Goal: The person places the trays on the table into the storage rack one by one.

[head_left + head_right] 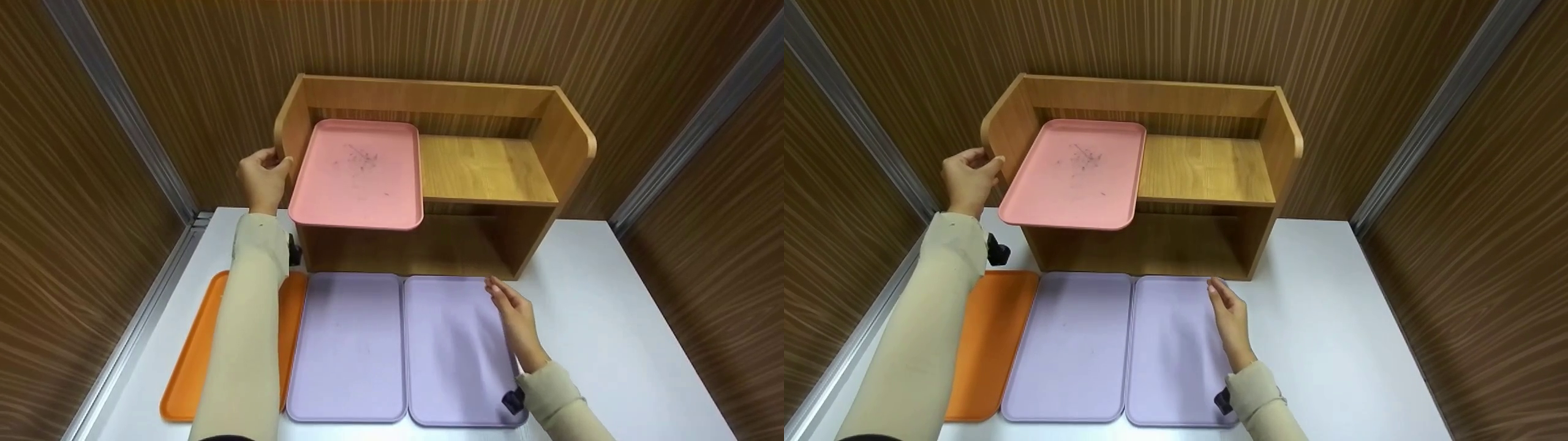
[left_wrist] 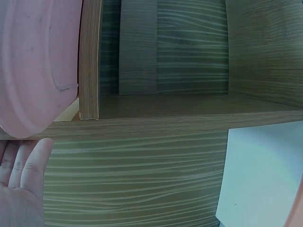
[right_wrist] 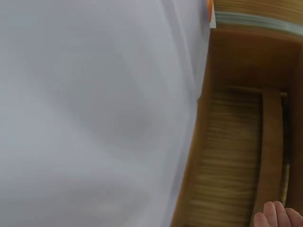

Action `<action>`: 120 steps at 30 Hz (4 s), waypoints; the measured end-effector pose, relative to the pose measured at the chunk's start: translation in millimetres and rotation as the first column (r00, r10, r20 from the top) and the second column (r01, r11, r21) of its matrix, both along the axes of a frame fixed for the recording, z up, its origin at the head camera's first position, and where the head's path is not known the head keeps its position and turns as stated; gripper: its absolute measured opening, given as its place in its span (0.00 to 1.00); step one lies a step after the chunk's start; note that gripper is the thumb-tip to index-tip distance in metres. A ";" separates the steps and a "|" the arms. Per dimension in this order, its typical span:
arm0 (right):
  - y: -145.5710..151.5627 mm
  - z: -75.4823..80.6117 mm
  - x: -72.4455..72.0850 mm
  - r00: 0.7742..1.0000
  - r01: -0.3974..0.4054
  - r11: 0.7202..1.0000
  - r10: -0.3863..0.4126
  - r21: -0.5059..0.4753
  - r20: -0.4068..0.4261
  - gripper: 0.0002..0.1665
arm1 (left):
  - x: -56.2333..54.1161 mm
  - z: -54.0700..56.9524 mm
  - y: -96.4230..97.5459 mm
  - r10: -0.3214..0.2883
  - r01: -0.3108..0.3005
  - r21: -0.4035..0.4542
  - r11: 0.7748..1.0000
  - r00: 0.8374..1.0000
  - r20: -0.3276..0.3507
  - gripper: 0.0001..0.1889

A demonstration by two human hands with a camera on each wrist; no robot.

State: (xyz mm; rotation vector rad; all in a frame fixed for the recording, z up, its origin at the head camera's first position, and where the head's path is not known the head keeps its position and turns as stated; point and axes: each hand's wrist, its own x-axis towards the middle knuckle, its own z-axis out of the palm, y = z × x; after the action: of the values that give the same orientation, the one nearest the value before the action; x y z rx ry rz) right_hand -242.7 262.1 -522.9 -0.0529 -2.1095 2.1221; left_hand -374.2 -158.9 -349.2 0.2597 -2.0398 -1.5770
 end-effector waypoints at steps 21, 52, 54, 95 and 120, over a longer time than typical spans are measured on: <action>33.9 -42.1 41.8 0.961 0.076 0.978 -0.124 0.194 0.249 0.30 | -2.4 -0.6 0.5 0.024 -0.024 -0.034 0.999 1.000 -0.019 0.12; 49.8 -66.8 58.9 0.924 0.045 0.951 -0.156 0.306 0.350 0.30 | -2.3 0.6 -0.8 0.012 -0.012 -0.007 1.000 1.000 -0.021 0.12; 48.6 -66.8 58.1 0.928 0.041 0.940 -0.161 0.338 0.336 0.29 | -1.9 0.4 -0.8 0.016 -0.016 -0.011 1.000 1.000 -0.019 0.12; 49.5 -61.9 61.4 0.951 0.093 0.949 -0.174 0.302 0.254 0.24 | -4.7 0.1 0.1 0.023 -0.024 -0.041 0.999 0.999 -0.026 0.12; 49.3 -52.0 59.5 0.958 0.178 0.949 -0.228 0.260 0.176 0.22 | -1.9 -1.1 -0.3 0.006 -0.006 -0.009 1.000 1.000 -0.013 0.12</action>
State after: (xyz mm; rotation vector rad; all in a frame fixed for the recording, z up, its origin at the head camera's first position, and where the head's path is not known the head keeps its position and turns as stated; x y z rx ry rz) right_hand -183.2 311.4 -574.9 -0.4590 -2.3443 1.7963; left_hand -376.1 -159.2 -350.3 0.2508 -2.0338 -1.5616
